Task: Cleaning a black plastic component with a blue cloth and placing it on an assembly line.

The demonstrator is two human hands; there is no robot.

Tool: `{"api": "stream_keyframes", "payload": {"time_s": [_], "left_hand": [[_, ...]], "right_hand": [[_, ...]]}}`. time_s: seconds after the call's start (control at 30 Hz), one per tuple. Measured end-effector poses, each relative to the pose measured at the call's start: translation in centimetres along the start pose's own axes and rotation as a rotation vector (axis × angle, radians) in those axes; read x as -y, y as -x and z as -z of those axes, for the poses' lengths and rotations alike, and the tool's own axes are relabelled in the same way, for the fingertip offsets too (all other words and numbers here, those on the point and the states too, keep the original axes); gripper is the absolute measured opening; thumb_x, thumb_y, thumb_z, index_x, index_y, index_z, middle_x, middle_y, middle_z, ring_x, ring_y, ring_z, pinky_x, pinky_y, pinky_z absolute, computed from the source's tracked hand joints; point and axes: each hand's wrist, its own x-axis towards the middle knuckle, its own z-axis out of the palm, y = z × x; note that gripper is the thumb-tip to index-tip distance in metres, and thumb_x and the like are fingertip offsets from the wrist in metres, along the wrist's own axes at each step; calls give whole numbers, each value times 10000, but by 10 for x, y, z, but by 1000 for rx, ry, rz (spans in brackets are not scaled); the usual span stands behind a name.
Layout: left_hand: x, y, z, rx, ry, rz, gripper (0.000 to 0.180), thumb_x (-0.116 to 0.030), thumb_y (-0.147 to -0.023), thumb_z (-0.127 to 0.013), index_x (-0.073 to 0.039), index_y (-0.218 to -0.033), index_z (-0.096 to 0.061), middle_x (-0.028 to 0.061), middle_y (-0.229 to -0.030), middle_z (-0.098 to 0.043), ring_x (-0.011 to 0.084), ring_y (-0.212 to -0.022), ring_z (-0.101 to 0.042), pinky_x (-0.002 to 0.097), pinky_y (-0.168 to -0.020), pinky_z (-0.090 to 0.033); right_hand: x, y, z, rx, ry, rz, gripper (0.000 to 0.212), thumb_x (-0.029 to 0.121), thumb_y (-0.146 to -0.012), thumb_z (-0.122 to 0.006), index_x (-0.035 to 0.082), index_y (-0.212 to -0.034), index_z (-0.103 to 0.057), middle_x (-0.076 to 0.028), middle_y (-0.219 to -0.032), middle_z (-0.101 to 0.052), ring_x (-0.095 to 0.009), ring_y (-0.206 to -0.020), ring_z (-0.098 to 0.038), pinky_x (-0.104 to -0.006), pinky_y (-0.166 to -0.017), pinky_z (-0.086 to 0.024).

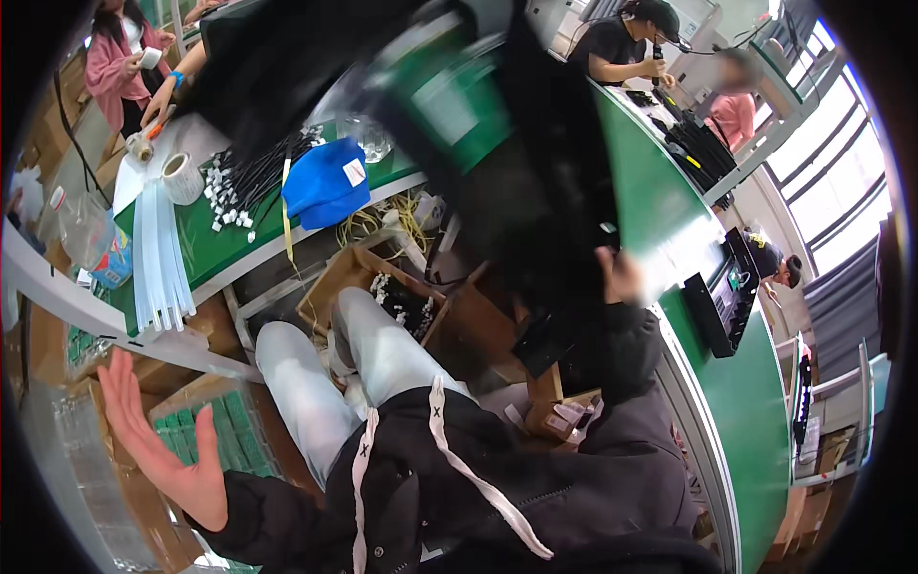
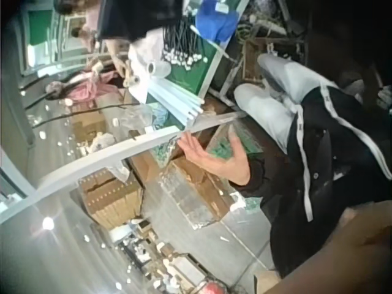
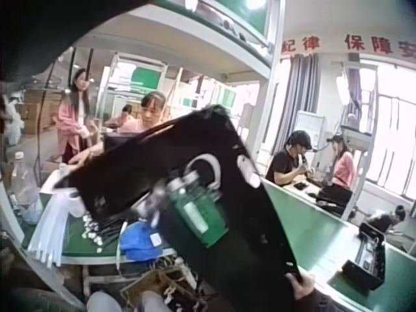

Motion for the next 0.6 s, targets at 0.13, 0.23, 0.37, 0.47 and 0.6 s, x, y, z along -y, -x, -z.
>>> {"api": "stream_keyframes", "payload": {"time_s": [0.13, 0.23, 0.37, 0.47, 0.6], "left_hand": [[20, 18, -20, 28, 52, 93, 596, -41, -710, -640, -7, -1255, -401, 152, -1277, -420, 261, -1205, -394, 384, -994, -312], [24, 23, -35, 189, 88, 212, 577, -52, -716, -645, -7, -1242, -411, 141, -1236, -445, 277, -1160, -426, 373, -974, -331], [31, 26, -34, 327, 17, 164, 512, -68, -735, -643, -19, -1205, -446, 134, -1165, -471, 280, -1071, -466, 348, -918, -363], [40, 28, -35, 339, 33, 201, 472, -66, -740, -642, -24, -1178, -470, 132, -1115, -486, 278, -1023, -484, 339, -882, -382], [49, 30, -49, 404, 81, 268, 432, -62, -742, -641, -27, -1146, -494, 122, -1062, -502, 263, -970, -505, 334, -836, -405]], "right_hand": [[-58, -16, 41, -257, 93, -194, 223, 197, -808, -638, -25, -825, -624, -115, -598, -557, -189, -563, -531, -293, -604, -428], [-80, -31, 68, -275, -183, -67, 267, 228, -796, -649, -37, -810, -619, -77, -598, -565, -181, -581, -533, -293, -596, -417], [-84, -60, 104, -100, 197, -316, 377, 294, -744, -676, -68, -833, -622, -90, -697, -626, -165, -684, -577, -306, -662, -440], [-142, -94, 98, -19, 488, -521, 454, 322, -659, -691, -88, -841, -623, -191, -782, -647, -280, -747, -623, -369, -703, -460], [-230, -143, 82, -67, 735, -620, 344, 249, -695, -558, -44, -854, -645, -254, -874, -623, -354, -862, -614, -399, -774, -467]]}}
